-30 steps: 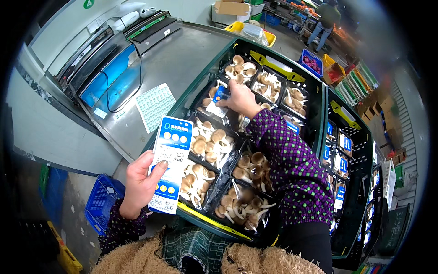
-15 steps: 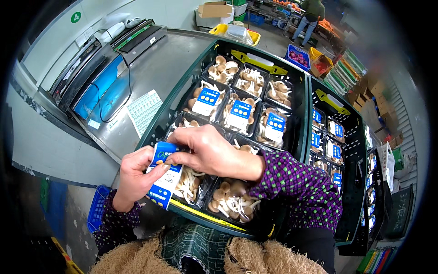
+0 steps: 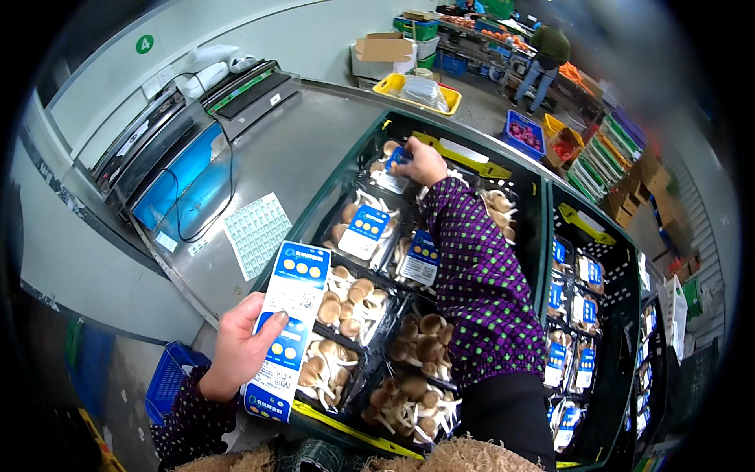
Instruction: The person moves containers of mushrooms from one crate to another and applies several adhesive labels to each package by hand.
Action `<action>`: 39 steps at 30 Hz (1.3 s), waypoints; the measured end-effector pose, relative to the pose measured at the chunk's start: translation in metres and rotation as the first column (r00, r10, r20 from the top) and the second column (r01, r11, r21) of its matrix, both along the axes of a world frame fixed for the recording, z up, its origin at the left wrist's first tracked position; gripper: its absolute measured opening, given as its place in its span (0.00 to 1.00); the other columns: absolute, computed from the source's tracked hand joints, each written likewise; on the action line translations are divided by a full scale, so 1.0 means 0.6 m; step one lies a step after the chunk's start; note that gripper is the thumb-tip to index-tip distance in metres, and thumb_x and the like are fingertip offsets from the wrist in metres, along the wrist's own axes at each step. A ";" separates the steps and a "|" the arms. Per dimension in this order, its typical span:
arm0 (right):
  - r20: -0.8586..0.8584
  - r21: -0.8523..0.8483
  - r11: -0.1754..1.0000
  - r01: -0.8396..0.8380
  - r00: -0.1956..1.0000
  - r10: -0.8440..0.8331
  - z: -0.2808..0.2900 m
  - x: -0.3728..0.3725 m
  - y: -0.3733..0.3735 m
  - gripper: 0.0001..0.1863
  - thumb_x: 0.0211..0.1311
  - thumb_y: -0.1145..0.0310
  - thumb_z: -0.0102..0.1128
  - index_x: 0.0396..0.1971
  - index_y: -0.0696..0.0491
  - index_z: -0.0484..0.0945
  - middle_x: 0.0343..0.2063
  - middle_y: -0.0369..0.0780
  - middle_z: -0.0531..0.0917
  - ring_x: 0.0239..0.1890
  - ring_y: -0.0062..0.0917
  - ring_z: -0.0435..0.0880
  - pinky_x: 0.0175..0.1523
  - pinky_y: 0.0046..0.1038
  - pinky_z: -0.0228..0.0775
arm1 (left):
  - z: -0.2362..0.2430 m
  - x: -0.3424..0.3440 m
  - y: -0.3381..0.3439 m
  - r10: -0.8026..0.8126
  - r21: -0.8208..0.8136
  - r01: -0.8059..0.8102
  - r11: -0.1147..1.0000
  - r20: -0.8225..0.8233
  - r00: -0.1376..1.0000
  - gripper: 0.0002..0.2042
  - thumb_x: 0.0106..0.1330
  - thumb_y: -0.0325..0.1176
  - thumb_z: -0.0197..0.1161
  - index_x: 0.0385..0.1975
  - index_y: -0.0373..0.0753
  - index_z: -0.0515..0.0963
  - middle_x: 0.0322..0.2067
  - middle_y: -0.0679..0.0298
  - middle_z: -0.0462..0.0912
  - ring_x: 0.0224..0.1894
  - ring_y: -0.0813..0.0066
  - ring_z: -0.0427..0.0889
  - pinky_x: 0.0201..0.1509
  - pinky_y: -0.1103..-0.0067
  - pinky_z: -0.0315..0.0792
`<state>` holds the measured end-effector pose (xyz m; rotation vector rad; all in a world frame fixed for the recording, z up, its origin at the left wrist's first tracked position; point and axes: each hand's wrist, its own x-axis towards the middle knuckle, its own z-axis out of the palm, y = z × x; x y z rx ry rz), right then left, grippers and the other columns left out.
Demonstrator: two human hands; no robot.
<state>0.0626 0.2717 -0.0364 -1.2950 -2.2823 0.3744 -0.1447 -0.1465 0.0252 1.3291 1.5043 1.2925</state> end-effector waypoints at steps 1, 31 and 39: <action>0.094 0.021 0.999 0.029 0.995 -0.031 -0.009 -0.013 -0.009 0.31 0.42 0.51 0.79 0.42 0.53 0.74 0.38 0.47 0.83 0.43 0.41 0.83 0.46 0.37 0.74 | 0.005 0.000 -0.003 0.004 0.000 -0.004 1.000 -0.027 1.000 0.06 0.66 0.25 0.61 0.39 0.29 0.78 0.32 0.60 0.78 0.32 0.76 0.79 0.36 0.80 0.72; -0.003 -0.141 0.985 0.102 0.995 -0.103 0.074 0.167 -0.059 0.33 0.44 0.52 0.80 0.43 0.59 0.76 0.41 0.49 0.82 0.46 0.36 0.81 0.52 0.33 0.72 | 0.021 0.044 0.016 -0.165 -0.032 0.164 0.986 -0.016 0.986 0.06 0.67 0.25 0.61 0.40 0.30 0.79 0.33 0.61 0.79 0.33 0.80 0.79 0.36 0.82 0.72; 0.177 -0.037 0.998 0.060 0.983 -0.053 0.101 0.119 -0.149 0.37 0.47 0.43 0.73 0.50 0.55 0.77 0.39 0.48 0.84 0.39 0.37 0.85 0.43 0.33 0.77 | 0.027 0.043 0.023 -0.141 0.122 0.168 0.978 -0.206 0.968 0.06 0.66 0.23 0.60 0.40 0.30 0.78 0.33 0.58 0.79 0.32 0.72 0.80 0.36 0.80 0.72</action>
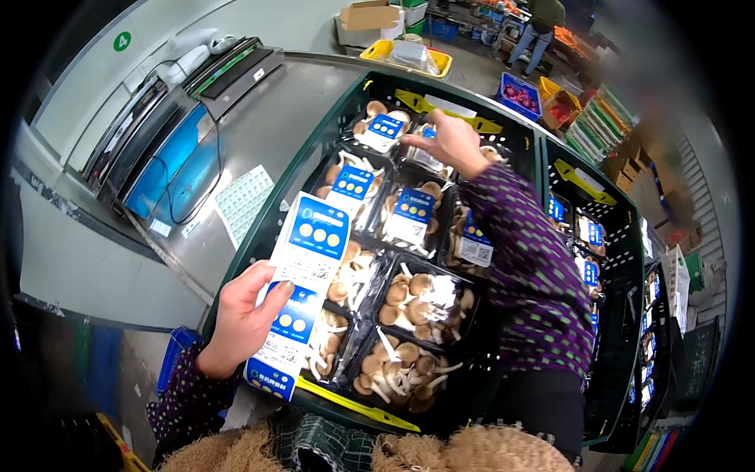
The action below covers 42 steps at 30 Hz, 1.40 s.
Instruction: The person moves containers of mushrooms from one crate to another and applies several adhesive labels to each package by hand.
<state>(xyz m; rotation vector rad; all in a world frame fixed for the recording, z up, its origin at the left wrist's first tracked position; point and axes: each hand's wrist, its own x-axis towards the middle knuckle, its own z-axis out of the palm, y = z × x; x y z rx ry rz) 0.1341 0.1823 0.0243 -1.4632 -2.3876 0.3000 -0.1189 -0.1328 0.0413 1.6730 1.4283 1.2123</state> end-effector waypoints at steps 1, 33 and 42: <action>-0.229 -0.261 0.948 -0.181 0.966 0.121 0.038 -0.019 -0.052 0.36 0.50 0.44 0.71 0.51 0.57 0.76 0.39 0.46 0.84 0.39 0.32 0.85 0.44 0.31 0.77 | -0.003 -0.001 0.000 -0.010 0.023 0.010 1.000 -0.001 1.000 0.06 0.66 0.23 0.60 0.40 0.30 0.77 0.32 0.58 0.79 0.32 0.72 0.80 0.35 0.80 0.71; 0.498 0.145 0.982 0.119 0.849 -0.176 0.039 0.135 -0.013 0.41 0.42 0.40 0.75 0.51 0.56 0.79 0.43 0.47 0.84 0.45 0.36 0.84 0.49 0.34 0.76 | 0.012 0.007 -0.004 -0.127 -0.041 0.130 0.991 0.067 0.990 0.08 0.64 0.24 0.63 0.41 0.30 0.78 0.31 0.58 0.77 0.30 0.74 0.78 0.35 0.80 0.71; -0.419 -0.288 0.814 -0.504 0.831 0.366 0.152 -0.065 -0.400 0.17 0.52 0.72 0.73 0.40 0.60 0.77 0.32 0.37 0.83 0.36 0.18 0.81 0.44 0.24 0.75 | 0.014 0.000 -0.018 -0.169 0.248 0.221 0.943 -0.215 0.962 0.13 0.53 0.23 0.68 0.40 0.31 0.82 0.63 0.52 0.66 0.57 0.58 0.73 0.60 0.70 0.67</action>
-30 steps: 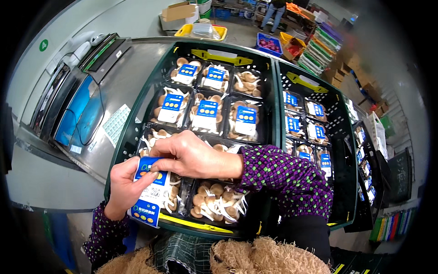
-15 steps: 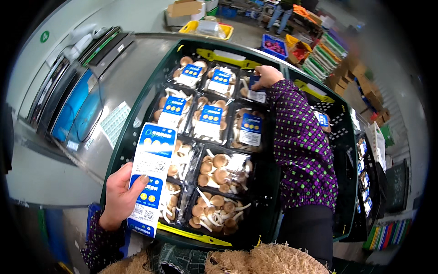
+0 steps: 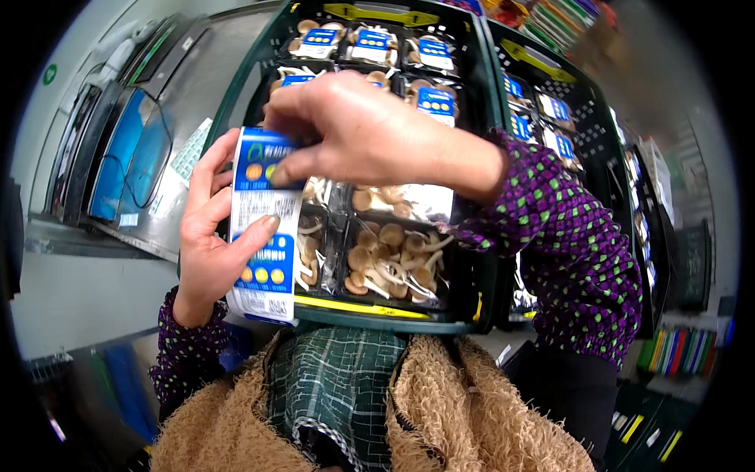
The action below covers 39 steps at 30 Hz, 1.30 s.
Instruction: The person moves containers of mushrooms from one crate to another and applies several adhesive labels to each package by hand.
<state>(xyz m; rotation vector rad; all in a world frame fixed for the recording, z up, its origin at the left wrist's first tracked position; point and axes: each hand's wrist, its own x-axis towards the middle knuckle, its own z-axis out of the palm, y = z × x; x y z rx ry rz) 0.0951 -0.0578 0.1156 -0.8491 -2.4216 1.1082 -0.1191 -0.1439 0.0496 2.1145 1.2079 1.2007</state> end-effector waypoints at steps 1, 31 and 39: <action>0.066 0.024 1.000 0.018 0.998 -0.020 0.007 0.000 -0.021 0.16 0.51 0.73 0.73 0.38 0.59 0.77 0.30 0.37 0.83 0.34 0.19 0.82 0.41 0.25 0.76 | 0.012 0.002 -0.005 -0.018 0.009 0.019 1.000 -0.044 0.999 0.14 0.52 0.23 0.69 0.40 0.31 0.82 0.63 0.52 0.65 0.57 0.59 0.72 0.61 0.70 0.66; 0.354 0.477 0.526 0.704 0.394 -0.848 -0.209 0.108 -0.089 0.23 0.49 0.57 0.76 0.26 0.61 0.74 0.23 0.49 0.83 0.28 0.37 0.87 0.29 0.35 0.78 | -0.041 -0.107 -0.030 -0.086 -0.448 0.326 0.833 0.476 0.875 0.05 0.70 0.27 0.59 0.34 0.32 0.73 0.31 0.67 0.79 0.34 0.87 0.75 0.37 0.85 0.71; -0.192 0.081 0.866 0.493 0.860 -0.472 -0.060 -0.020 -0.115 0.14 0.59 0.63 0.69 0.34 0.58 0.77 0.26 0.40 0.81 0.32 0.19 0.80 0.35 0.26 0.72 | -0.031 -0.097 -0.021 -0.342 -0.306 0.372 0.876 0.150 0.928 0.04 0.62 0.23 0.60 0.33 0.31 0.74 0.30 0.59 0.76 0.32 0.67 0.78 0.37 0.77 0.71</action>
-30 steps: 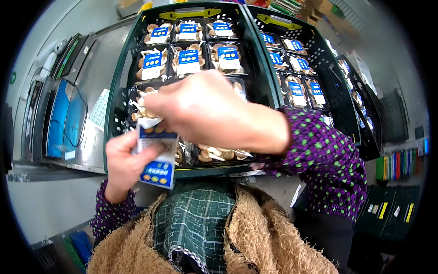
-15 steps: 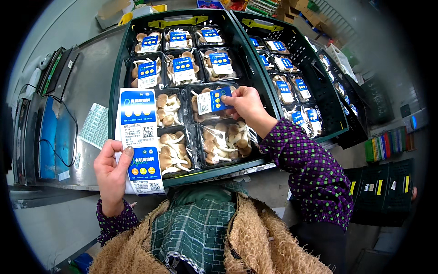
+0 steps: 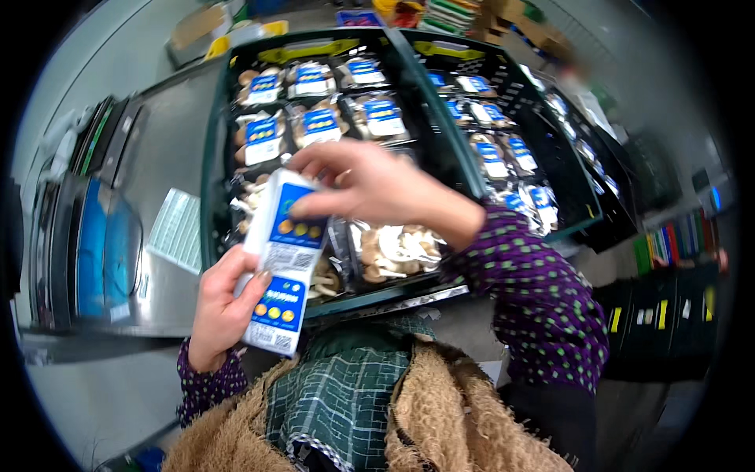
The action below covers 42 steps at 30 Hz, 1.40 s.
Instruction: The person moves containers of mushrooms from one crate to another and applies several adhesive labels to each package by hand.
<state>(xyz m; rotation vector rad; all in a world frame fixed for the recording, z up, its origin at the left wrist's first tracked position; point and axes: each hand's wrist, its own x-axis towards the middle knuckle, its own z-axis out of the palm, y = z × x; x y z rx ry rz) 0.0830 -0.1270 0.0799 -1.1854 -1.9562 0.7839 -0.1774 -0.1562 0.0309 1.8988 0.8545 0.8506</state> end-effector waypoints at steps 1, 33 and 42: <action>0.098 0.005 0.999 -0.047 0.994 0.046 0.002 -0.002 -0.007 0.14 0.57 0.64 0.70 0.33 0.58 0.76 0.24 0.39 0.79 0.29 0.20 0.78 0.33 0.27 0.70 | 0.010 0.007 -0.003 0.017 -0.013 -0.018 1.000 -0.059 0.998 0.05 0.60 0.22 0.61 0.34 0.31 0.75 0.34 0.57 0.77 0.36 0.63 0.79 0.41 0.76 0.71; 0.224 -0.793 0.378 0.477 0.806 -0.547 -0.059 0.139 -0.098 0.12 0.56 0.74 0.70 0.26 0.62 0.73 0.22 0.43 0.81 0.18 0.24 0.82 0.19 0.23 0.77 | -0.004 -0.004 -0.050 0.358 -0.449 -0.204 0.870 0.292 0.887 0.09 0.62 0.20 0.65 0.40 0.26 0.77 0.39 0.58 0.84 0.39 0.81 0.81 0.43 0.84 0.74; 0.594 -0.595 0.521 0.611 0.772 -0.227 -0.095 0.135 -0.094 0.14 0.55 0.70 0.70 0.25 0.63 0.75 0.19 0.44 0.81 0.18 0.26 0.83 0.21 0.23 0.76 | -0.012 0.003 -0.049 0.309 -0.236 -0.256 0.937 0.224 0.924 0.07 0.59 0.19 0.64 0.37 0.27 0.78 0.35 0.59 0.80 0.35 0.78 0.79 0.39 0.82 0.71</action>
